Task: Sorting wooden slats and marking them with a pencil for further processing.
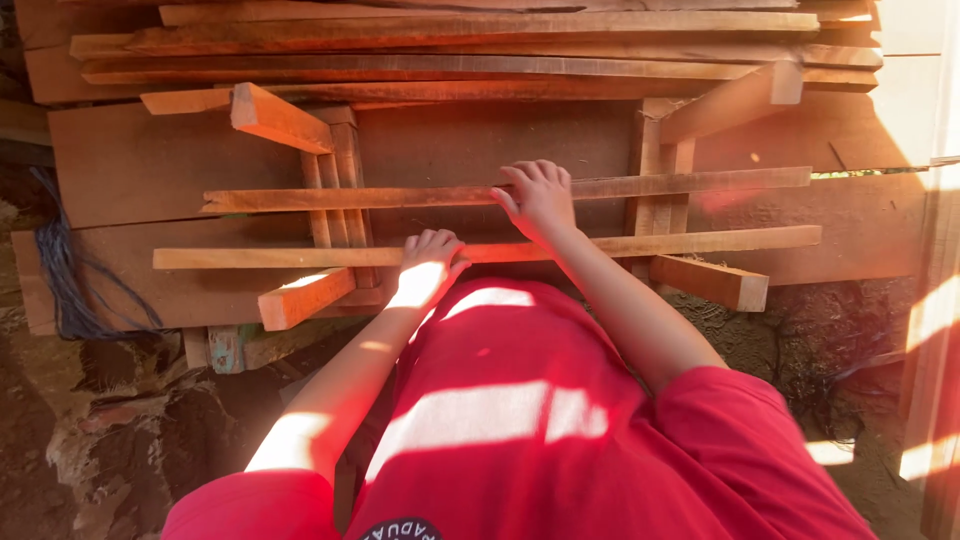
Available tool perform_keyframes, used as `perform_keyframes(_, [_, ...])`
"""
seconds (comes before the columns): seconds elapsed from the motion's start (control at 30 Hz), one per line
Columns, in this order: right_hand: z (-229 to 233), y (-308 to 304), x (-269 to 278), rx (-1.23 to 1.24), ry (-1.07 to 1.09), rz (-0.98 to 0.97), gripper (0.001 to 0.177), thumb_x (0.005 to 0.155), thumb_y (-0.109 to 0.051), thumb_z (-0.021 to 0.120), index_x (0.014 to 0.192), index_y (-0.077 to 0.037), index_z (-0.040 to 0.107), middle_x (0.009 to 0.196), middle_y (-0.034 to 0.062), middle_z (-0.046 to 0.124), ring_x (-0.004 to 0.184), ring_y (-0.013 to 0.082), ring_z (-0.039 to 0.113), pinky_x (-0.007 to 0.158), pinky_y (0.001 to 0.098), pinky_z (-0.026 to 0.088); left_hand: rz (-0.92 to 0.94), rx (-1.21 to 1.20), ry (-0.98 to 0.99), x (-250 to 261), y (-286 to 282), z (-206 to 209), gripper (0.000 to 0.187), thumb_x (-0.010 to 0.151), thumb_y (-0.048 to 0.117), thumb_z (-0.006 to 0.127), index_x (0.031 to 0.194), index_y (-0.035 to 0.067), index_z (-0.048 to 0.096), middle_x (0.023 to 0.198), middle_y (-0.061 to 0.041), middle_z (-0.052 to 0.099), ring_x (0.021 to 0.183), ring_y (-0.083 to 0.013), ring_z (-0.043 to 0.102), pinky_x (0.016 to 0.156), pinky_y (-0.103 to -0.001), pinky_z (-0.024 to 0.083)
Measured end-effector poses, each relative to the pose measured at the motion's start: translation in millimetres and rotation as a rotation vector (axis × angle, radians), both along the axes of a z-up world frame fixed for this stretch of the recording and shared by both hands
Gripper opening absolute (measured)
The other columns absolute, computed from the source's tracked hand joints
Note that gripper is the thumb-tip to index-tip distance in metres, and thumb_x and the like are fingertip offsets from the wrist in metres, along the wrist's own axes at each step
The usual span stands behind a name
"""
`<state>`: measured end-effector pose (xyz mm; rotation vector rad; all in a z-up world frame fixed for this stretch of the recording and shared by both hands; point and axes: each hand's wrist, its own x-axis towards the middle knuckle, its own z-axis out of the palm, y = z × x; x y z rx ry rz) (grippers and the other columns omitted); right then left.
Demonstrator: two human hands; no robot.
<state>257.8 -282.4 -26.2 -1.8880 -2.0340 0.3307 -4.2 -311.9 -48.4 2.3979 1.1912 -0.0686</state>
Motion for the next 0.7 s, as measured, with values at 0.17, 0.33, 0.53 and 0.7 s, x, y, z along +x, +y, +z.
perform_keyframes(0.17, [-23.7, 16.6, -12.6, -0.467, 0.146, 0.009, 0.055, 0.092, -0.051, 0.071, 0.13, -0.012, 0.066, 0.122, 0.0127, 0.067, 0.117, 0.0352, 0.063, 0.1, 0.0517, 0.049, -0.032, 0.207, 0.081, 7.6, -4.9, 10.0, 0.039, 0.082, 0.045, 0.079, 0.112, 0.026, 0.063, 0.12, 0.004, 0.055, 0.115, -0.0197, 0.051, 0.091, -0.037, 0.039])
perform_keyframes(0.33, [-23.5, -16.2, 0.1, -0.76, 0.383, -0.002, 0.038, 0.089, -0.045, 0.076, 0.118, -0.02, 0.077, 0.116, 0.0045, 0.075, 0.119, 0.0339, 0.066, 0.097, 0.0544, 0.052, -0.029, 0.461, 0.082, 9.4, -0.8, 21.4, 0.083, 0.074, 0.054, 0.085, 0.143, 0.018, 0.054, 0.159, -0.011, 0.042, 0.148, -0.0348, 0.036, 0.118, -0.051, 0.03])
perform_keyframes(0.53, [-17.5, -14.5, -2.2, -0.82, 0.412, 0.006, 0.039, 0.092, -0.043, 0.074, 0.122, -0.019, 0.073, 0.118, 0.0092, 0.074, 0.118, 0.0363, 0.067, 0.094, 0.0529, 0.054, -0.071, 0.278, 0.145, 7.2, 5.7, -5.5, 0.079, 0.077, 0.058, 0.08, 0.141, 0.022, 0.053, 0.149, -0.005, 0.049, 0.143, -0.0329, 0.04, 0.117, -0.057, 0.027])
perform_keyframes(0.7, [-21.1, -11.2, -0.1, -0.899, 0.321, 0.038, 0.045, 0.097, -0.052, 0.066, 0.13, -0.023, 0.069, 0.125, 0.0074, 0.072, 0.122, 0.0328, 0.065, 0.099, 0.0499, 0.052, -0.008, 0.113, 0.135, 8.1, -4.1, -5.5, 0.059, 0.089, 0.048, 0.074, 0.14, 0.026, 0.053, 0.149, -0.001, 0.048, 0.14, -0.0279, 0.043, 0.114, -0.051, 0.032])
